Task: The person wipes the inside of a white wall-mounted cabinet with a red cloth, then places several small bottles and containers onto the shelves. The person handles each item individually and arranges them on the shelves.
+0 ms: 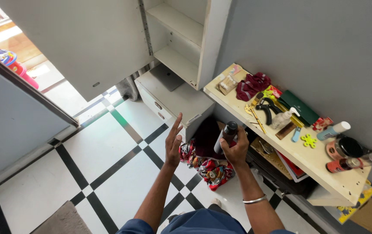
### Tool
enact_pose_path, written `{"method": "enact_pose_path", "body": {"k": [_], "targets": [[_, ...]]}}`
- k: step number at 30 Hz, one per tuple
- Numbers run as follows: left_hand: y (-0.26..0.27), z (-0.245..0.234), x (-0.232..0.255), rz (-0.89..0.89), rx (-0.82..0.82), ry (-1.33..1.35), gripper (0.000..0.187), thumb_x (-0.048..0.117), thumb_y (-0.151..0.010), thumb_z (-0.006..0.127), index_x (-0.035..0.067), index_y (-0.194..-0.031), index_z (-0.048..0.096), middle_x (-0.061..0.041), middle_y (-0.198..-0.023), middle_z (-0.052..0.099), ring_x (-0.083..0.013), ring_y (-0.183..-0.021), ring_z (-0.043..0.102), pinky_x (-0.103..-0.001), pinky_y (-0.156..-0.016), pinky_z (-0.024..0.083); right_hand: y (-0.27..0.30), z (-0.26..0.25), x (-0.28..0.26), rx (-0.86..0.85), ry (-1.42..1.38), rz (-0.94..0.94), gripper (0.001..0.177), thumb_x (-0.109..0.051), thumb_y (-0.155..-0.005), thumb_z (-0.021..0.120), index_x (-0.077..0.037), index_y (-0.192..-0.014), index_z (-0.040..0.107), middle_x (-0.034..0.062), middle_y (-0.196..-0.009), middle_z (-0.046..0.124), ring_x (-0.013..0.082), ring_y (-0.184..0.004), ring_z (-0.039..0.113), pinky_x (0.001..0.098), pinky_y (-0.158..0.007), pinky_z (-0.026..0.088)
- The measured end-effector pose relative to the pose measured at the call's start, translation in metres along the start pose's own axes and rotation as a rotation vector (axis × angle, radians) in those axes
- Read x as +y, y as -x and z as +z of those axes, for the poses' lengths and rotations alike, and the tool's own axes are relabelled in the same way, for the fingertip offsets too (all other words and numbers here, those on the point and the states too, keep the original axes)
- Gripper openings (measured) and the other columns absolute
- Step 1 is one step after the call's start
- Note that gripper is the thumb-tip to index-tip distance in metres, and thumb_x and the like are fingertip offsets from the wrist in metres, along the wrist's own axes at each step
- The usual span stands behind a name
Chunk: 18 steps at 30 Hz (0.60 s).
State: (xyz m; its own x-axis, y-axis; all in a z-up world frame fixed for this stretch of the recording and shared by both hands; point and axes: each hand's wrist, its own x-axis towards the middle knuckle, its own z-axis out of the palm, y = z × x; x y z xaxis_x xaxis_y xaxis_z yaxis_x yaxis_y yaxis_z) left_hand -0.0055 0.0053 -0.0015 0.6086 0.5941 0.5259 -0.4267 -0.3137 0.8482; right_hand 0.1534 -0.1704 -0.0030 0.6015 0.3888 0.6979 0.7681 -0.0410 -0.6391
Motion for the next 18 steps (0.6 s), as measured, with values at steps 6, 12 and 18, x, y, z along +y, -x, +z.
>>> {"method": "enact_pose_path", "body": {"k": [6,12,18], "targets": [[-0.008,-0.034,-0.011,0.014,0.069,0.023,0.074,0.054,-0.105,0.041,0.007,-0.161,0.036,-0.017,-0.168,0.037,-0.0352,-0.159,0.032,-0.054,-0.124,0.035,-0.018,0.043,-0.007,-0.060,-0.066,0.020,0.044,-0.020,-0.079,0.074,-0.005,-0.118,0.061,0.0119,-0.103,0.067,0.0282,-0.094,0.070,0.0409,-0.086,0.057],[-0.034,-0.062,-0.030,0.006,0.125,-0.041,0.074,0.055,-0.104,0.039,0.008,-0.161,0.035,-0.016,-0.169,0.037,-0.0343,-0.159,0.032,-0.054,-0.125,0.035,-0.050,0.090,0.016,-0.077,-0.124,0.041,0.043,-0.019,-0.081,0.074,-0.004,-0.118,0.061,0.0126,-0.105,0.069,0.0289,-0.095,0.071,0.0406,-0.087,0.057],[-0.081,-0.083,-0.053,0.030,0.163,-0.060,0.074,0.055,-0.104,0.040,0.008,-0.161,0.035,-0.016,-0.168,0.036,-0.0344,-0.159,0.031,-0.055,-0.125,0.034,-0.091,0.138,0.042,-0.090,-0.138,0.005,0.049,-0.019,-0.080,0.075,0.000,-0.121,0.059,0.0159,-0.105,0.067,0.0311,-0.095,0.069,0.0430,-0.085,0.056]]}}
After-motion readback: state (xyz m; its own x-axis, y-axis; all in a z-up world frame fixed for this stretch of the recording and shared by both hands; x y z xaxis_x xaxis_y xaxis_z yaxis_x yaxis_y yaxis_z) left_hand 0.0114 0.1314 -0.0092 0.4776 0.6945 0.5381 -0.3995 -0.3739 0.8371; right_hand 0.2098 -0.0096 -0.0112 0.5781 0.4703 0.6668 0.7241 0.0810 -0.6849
